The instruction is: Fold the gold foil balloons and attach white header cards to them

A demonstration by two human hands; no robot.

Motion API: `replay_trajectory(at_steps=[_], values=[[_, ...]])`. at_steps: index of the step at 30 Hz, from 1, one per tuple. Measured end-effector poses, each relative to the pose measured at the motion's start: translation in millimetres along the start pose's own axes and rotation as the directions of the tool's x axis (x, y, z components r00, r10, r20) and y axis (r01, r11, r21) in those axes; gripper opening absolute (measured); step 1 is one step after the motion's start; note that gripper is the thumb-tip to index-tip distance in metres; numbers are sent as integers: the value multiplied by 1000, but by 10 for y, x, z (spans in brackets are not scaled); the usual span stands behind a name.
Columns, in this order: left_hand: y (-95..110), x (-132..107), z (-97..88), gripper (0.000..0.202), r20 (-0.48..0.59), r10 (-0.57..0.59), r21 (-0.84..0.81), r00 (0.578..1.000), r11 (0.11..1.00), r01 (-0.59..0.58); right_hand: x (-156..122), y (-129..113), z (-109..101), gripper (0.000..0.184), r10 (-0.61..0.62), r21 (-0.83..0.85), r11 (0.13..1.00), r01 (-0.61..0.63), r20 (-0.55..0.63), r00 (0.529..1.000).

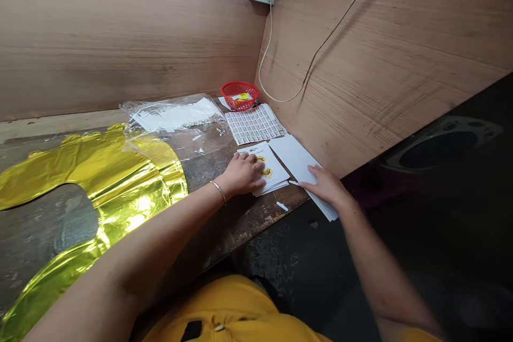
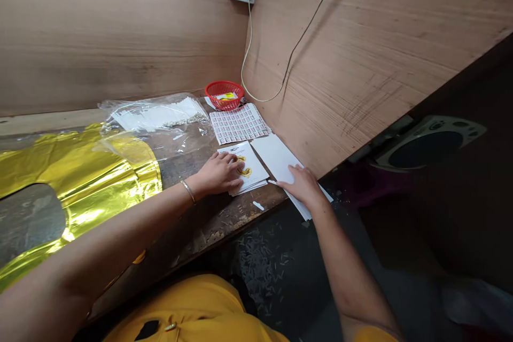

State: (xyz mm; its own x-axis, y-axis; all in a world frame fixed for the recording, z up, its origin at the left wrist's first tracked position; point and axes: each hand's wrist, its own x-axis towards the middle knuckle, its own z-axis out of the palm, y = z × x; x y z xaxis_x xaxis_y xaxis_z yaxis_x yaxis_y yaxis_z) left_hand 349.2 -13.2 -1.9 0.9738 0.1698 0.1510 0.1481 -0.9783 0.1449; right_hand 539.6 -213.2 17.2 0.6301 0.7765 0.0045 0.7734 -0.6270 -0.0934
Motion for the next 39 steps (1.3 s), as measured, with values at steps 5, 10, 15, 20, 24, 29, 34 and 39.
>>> replay_trajectory(at_steps=[5,10,15,20,24,29,34,39], values=[[1,2,3,48,-2,1,1,1000,1000,-1,-45,175,70,61,18,12,1000,-19,58,998],[7,-9,-2,47,-7,0,-4,1000,1000,0,-1,168,-14,48,45,17,999,-46,58,997],[6,1,11,47,-3,-9,-11,1000,1000,9,-21,151,-2,56,57,10,998,-57,44,997],[18,6,-14,46,6,-11,-13,1000,1000,11,-36,127,-33,61,52,1,999,-53,78,996],[22,2,-25,46,8,-13,-15,1000,1000,14,-47,123,-54,65,41,-3,999,-41,97,994],[15,0,-14,47,12,-11,-17,1000,1000,11,-34,132,-75,60,43,7,999,-44,97,994],[13,-1,-19,47,16,-18,-18,1000,1000,18,-36,145,-96,43,2,28,1000,-5,93,996],[20,-2,-28,46,16,-22,-25,1000,999,22,-76,95,-33,35,-41,19,999,40,64,997]])
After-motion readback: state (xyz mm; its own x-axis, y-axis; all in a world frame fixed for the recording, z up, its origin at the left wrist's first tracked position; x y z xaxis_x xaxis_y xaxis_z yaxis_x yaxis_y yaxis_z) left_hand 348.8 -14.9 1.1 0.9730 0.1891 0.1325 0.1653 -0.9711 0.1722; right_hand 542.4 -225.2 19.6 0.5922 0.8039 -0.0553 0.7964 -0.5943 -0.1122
